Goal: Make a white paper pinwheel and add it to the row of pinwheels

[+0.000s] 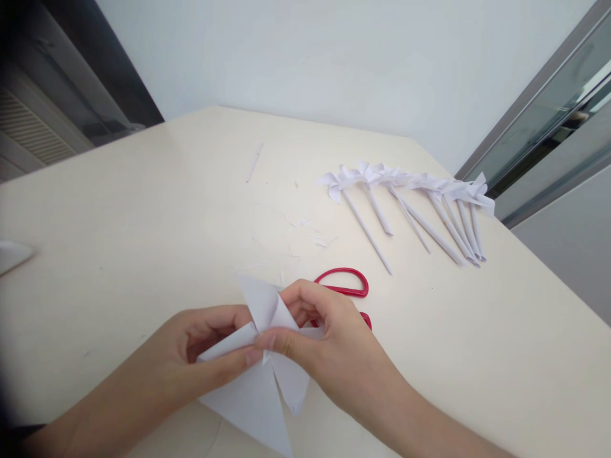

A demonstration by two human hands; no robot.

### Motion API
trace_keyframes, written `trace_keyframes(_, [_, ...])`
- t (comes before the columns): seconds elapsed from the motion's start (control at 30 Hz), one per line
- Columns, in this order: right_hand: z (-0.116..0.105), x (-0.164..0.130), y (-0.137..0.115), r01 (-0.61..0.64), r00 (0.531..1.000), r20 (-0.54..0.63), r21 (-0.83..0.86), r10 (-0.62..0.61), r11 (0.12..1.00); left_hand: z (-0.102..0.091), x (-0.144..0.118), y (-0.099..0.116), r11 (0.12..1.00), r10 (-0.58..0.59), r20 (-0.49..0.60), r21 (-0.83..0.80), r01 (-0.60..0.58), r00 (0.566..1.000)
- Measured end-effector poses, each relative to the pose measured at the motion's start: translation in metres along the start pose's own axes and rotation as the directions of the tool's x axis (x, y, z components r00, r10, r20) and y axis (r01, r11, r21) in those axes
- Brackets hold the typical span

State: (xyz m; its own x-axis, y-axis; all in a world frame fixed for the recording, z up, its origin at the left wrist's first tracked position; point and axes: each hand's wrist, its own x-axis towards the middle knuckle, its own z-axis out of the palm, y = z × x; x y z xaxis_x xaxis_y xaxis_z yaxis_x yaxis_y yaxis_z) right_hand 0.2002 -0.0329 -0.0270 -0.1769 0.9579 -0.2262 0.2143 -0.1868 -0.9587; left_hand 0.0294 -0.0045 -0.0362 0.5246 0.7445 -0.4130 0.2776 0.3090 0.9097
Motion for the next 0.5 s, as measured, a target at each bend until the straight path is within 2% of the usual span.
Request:
trace_keyframes(0.27, [0.003, -0.003, 0.001, 0.03, 0.999, -0.03, -0.073, -0.033, 0.997, -0.006, -0.003, 0.008, 0.999, -0.044, 0.075, -0.016, 0.046, 0.996])
trace_keyframes(0.5, [0.003, -0.009, 0.001, 0.055, 0.994, -0.082, -0.125, -0.066, 0.991, -0.007, -0.006, 0.014, 1.0, -0.022, 0.111, -0.004, 0.023, 0.994])
